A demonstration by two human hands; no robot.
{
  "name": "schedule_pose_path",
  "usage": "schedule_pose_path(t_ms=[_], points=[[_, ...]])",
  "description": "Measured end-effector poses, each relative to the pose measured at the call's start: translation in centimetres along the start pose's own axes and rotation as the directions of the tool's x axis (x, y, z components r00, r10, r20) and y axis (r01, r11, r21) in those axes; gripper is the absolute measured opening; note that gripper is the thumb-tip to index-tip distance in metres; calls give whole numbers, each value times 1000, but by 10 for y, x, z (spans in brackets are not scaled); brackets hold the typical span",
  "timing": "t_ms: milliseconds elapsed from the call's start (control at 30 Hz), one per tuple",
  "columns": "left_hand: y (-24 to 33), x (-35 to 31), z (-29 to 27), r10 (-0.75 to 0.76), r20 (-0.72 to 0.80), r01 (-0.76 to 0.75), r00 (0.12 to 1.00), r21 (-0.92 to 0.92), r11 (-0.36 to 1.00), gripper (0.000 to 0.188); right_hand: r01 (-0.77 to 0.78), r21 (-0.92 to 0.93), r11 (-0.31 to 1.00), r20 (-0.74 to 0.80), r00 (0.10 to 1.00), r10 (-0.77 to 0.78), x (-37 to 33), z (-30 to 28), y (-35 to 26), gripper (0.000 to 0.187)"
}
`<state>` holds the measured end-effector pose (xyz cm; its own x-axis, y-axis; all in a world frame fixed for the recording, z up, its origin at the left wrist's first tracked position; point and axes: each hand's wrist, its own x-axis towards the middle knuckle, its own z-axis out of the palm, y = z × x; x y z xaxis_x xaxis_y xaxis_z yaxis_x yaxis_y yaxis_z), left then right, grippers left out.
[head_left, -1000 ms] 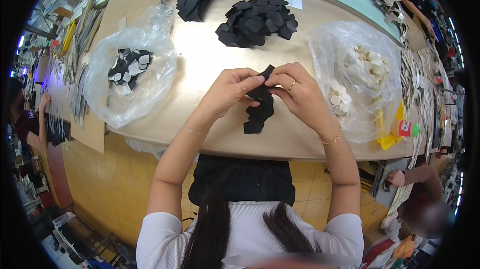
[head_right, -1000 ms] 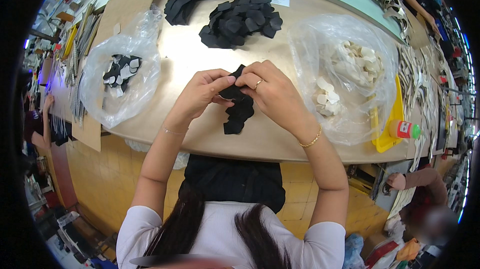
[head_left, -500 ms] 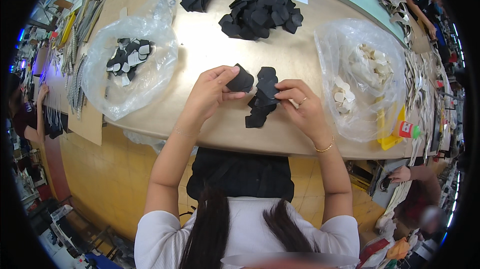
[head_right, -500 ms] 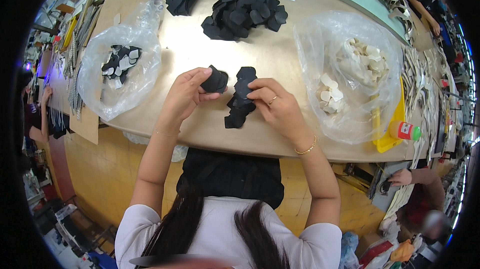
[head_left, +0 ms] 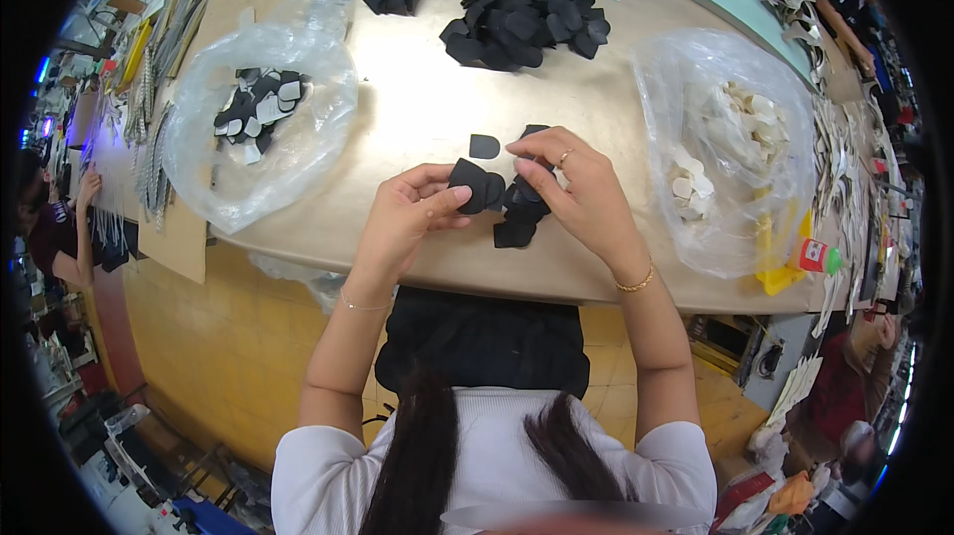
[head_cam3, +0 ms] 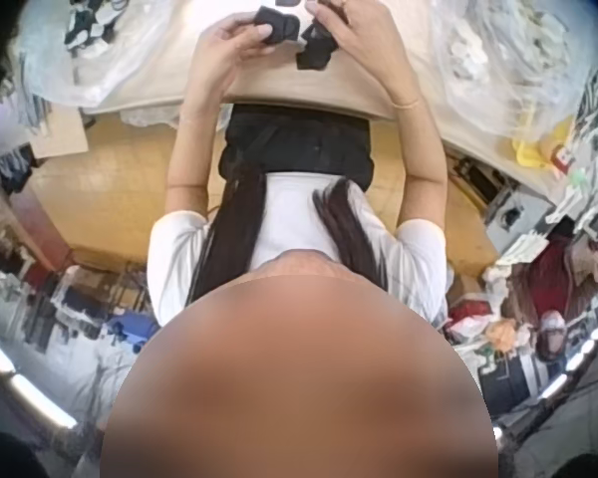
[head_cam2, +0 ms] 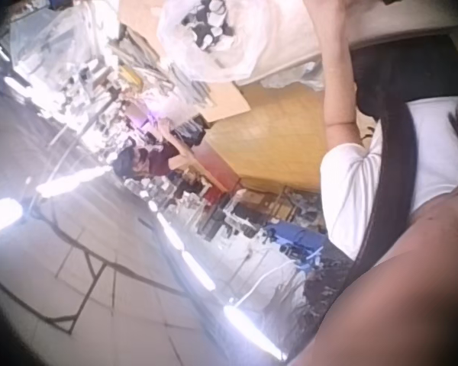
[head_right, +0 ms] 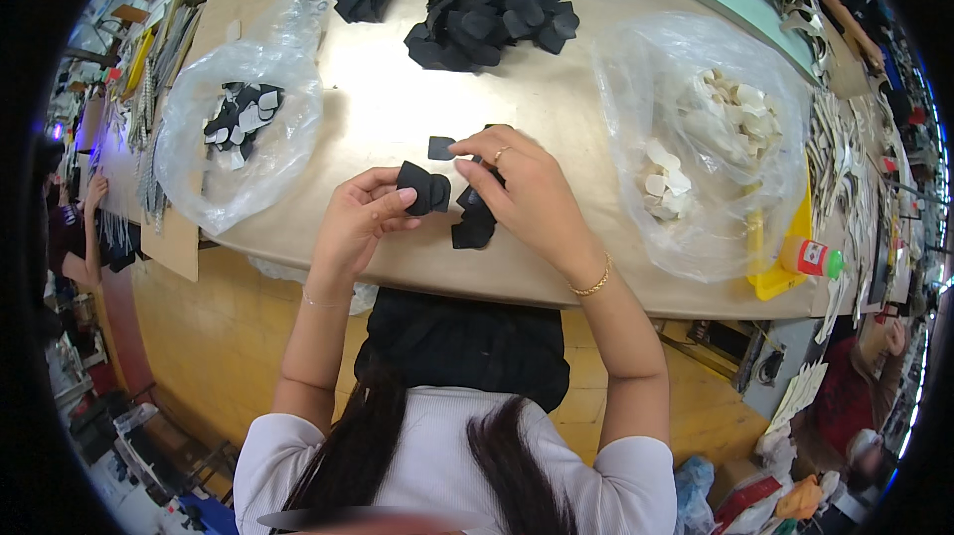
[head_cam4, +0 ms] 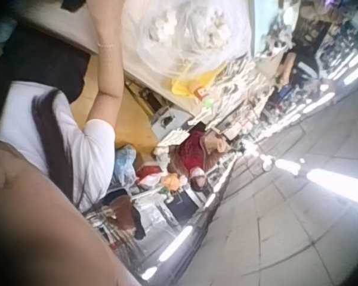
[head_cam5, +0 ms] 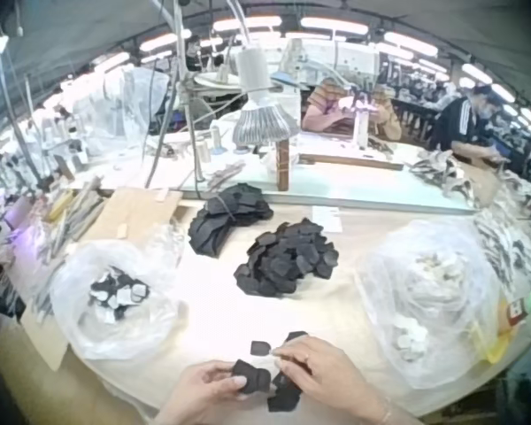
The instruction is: The person assembles small black and white shoe components by hand at a workbench. They pick up black pieces, align them with white inserts, and place the assembled units into a plastic bag. The person also moves a bundle of black pieces and a cardboard sheet aside to access materials.
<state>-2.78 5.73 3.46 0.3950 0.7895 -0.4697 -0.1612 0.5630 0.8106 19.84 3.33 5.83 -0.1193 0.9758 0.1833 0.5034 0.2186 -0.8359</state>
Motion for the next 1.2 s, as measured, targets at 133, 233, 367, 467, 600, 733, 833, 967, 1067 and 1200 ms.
schedule_pose_path(t_ms=[133, 233, 367, 467, 600, 733, 833, 967, 1067, 1200], points=[[-6, -10, -2, 19, 4, -18, 1000, -67, 998, 23, -224, 214, 951, 213, 961, 179, 2, 10, -10, 26], [-13, -13, 5, 22, -6, -22, 1000, -109, 994, 22, -452, 279, 847, 260, 885, 386, -3, 11, -8, 23], [-16, -15, 5, 6, 13, -5, 1000, -22, 1000, 22, -464, 377, 802, 162, 885, 436, -25, 2, -2, 19], [-18, -19, 0, -34, 6, 34, 999, 50, 998, 22, -483, 364, 796, 58, 865, 499, -44, -4, 0, 16], [-29, -26, -3, -80, -32, 81, 996, 18, 997, 23, -531, 407, 743, 2, 814, 581, -67, 7, 0, 15], [-35, -29, -4, -99, -21, 100, 995, 44, 994, 22, -480, 477, 736, -105, 801, 590, -78, 32, 2, 13], [-35, -31, -2, -143, -9, 143, 990, 44, 989, 23, -346, 103, 933, -277, 891, 361, -80, 44, 6, 11], [-36, -28, 8, -164, 43, 163, 986, 30, 986, 23, -281, -18, 959, -411, 877, 249, -82, 39, 10, 9], [-41, -21, 20, -140, 83, 139, 987, 16, 990, 24, -305, -5, 952, -421, 865, 275, -85, 30, 11, 8], [-46, -17, 34, 9, -23, -4, 1000, 234, 972, 29, -326, 10, 945, -411, 861, 301, -89, 25, 9, 8]])
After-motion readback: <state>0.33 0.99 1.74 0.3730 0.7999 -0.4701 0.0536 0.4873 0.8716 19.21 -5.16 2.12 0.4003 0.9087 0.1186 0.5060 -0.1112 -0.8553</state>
